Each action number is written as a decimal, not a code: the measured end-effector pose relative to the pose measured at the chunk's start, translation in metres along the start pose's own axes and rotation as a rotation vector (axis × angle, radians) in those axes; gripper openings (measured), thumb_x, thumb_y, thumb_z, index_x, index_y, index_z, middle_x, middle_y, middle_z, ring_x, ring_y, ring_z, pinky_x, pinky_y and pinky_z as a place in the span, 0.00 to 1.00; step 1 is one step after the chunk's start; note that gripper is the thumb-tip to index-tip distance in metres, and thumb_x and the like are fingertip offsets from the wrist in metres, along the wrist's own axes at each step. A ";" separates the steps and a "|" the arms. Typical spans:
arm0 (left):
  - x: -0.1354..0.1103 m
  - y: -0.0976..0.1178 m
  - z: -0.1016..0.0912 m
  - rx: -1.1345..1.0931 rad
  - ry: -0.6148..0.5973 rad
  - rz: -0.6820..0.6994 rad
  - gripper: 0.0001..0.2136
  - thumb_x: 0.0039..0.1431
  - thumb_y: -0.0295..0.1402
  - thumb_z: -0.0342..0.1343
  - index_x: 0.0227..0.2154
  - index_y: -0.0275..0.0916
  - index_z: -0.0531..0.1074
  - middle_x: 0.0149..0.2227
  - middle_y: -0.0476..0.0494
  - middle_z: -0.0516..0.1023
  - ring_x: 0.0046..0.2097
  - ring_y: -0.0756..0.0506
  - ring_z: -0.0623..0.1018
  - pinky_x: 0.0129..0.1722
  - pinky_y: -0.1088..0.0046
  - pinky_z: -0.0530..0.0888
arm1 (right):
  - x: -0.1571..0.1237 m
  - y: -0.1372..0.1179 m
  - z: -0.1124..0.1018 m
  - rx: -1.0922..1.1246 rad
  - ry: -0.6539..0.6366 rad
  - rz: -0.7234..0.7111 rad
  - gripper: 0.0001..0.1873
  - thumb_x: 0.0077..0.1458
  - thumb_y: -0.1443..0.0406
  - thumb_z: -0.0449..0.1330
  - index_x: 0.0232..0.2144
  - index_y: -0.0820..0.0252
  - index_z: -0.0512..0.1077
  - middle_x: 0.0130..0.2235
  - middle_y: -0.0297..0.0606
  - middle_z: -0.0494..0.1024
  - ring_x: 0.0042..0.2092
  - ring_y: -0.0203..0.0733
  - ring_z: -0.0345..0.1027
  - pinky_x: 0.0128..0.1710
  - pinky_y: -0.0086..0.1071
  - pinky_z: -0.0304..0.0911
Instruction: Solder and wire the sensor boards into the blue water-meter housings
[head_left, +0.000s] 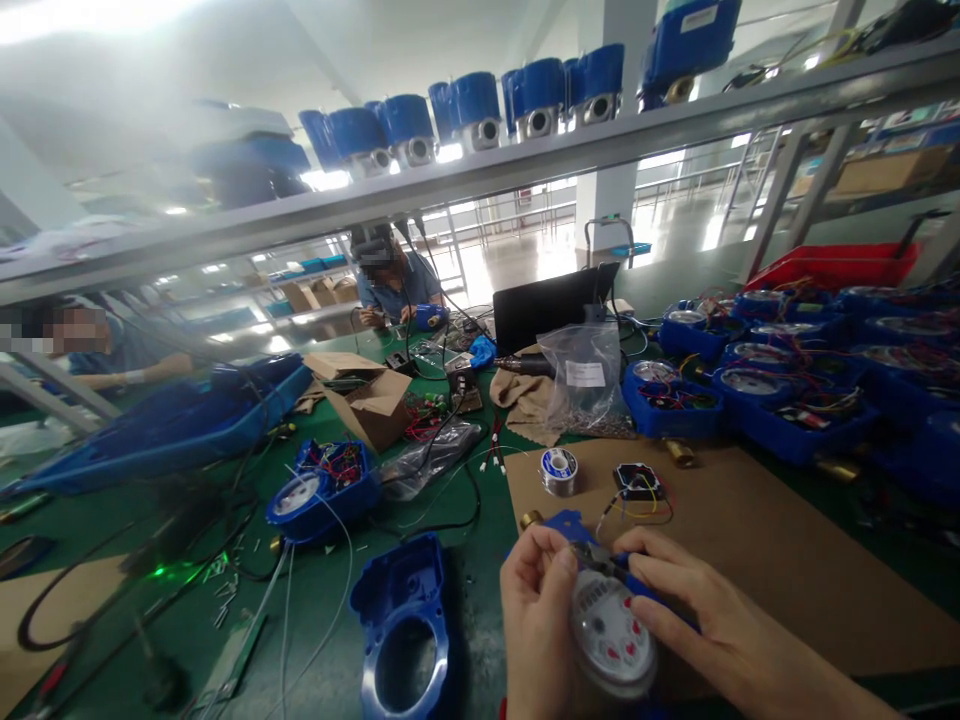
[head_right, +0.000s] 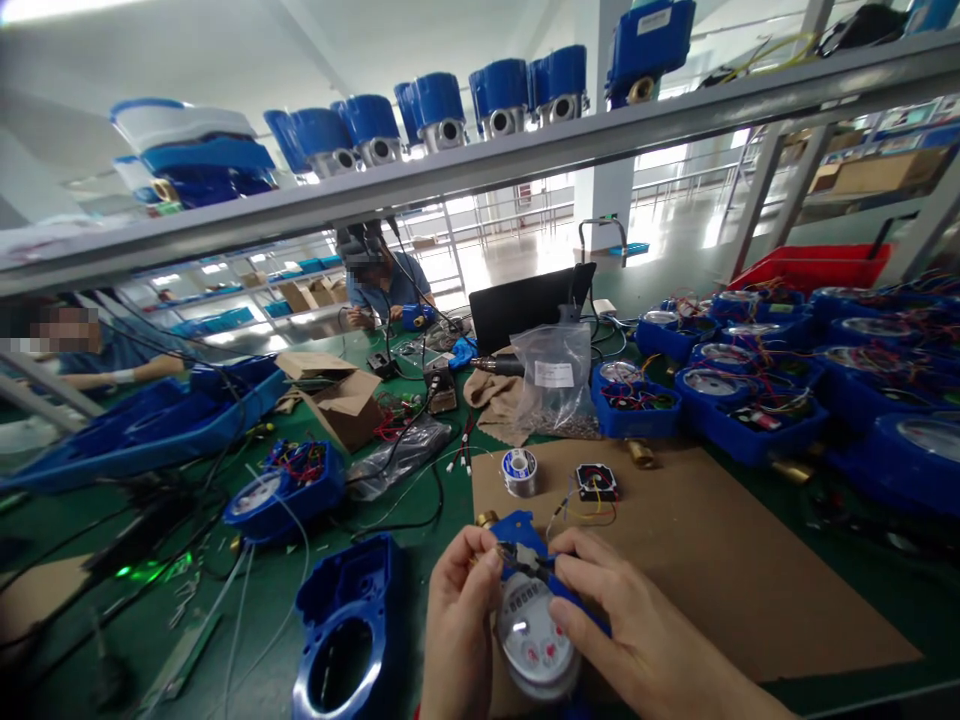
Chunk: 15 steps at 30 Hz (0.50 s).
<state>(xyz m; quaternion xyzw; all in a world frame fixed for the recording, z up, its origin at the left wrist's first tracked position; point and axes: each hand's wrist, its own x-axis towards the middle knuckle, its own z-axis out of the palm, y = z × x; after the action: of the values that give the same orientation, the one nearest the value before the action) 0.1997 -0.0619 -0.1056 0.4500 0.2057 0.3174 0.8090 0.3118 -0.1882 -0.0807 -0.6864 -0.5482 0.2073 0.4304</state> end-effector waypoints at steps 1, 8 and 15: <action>0.000 0.001 0.000 0.009 -0.002 -0.004 0.15 0.50 0.40 0.64 0.26 0.37 0.65 0.23 0.53 0.65 0.26 0.54 0.61 0.27 0.78 0.62 | 0.000 0.001 0.000 0.011 -0.010 0.008 0.17 0.67 0.54 0.48 0.34 0.56 0.69 0.42 0.36 0.70 0.45 0.41 0.67 0.46 0.31 0.65; 0.001 -0.003 0.008 0.021 0.052 0.057 0.14 0.50 0.39 0.63 0.24 0.37 0.65 0.21 0.54 0.64 0.24 0.54 0.60 0.25 0.80 0.59 | -0.005 0.005 0.013 0.121 0.118 0.030 0.22 0.63 0.49 0.50 0.26 0.56 0.68 0.32 0.36 0.72 0.35 0.42 0.69 0.34 0.31 0.67; 0.001 -0.007 0.002 -0.044 0.217 0.058 0.17 0.47 0.41 0.65 0.22 0.37 0.63 0.17 0.60 0.52 0.20 0.58 0.48 0.20 0.83 0.47 | 0.001 0.019 -0.057 0.276 0.677 0.114 0.23 0.63 0.51 0.47 0.34 0.59 0.76 0.32 0.38 0.78 0.32 0.40 0.71 0.31 0.28 0.72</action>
<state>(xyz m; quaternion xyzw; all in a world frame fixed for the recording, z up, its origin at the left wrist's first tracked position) 0.2039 -0.0652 -0.1103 0.4010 0.2721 0.3921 0.7820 0.3664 -0.2081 -0.0653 -0.6810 -0.3023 0.0642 0.6638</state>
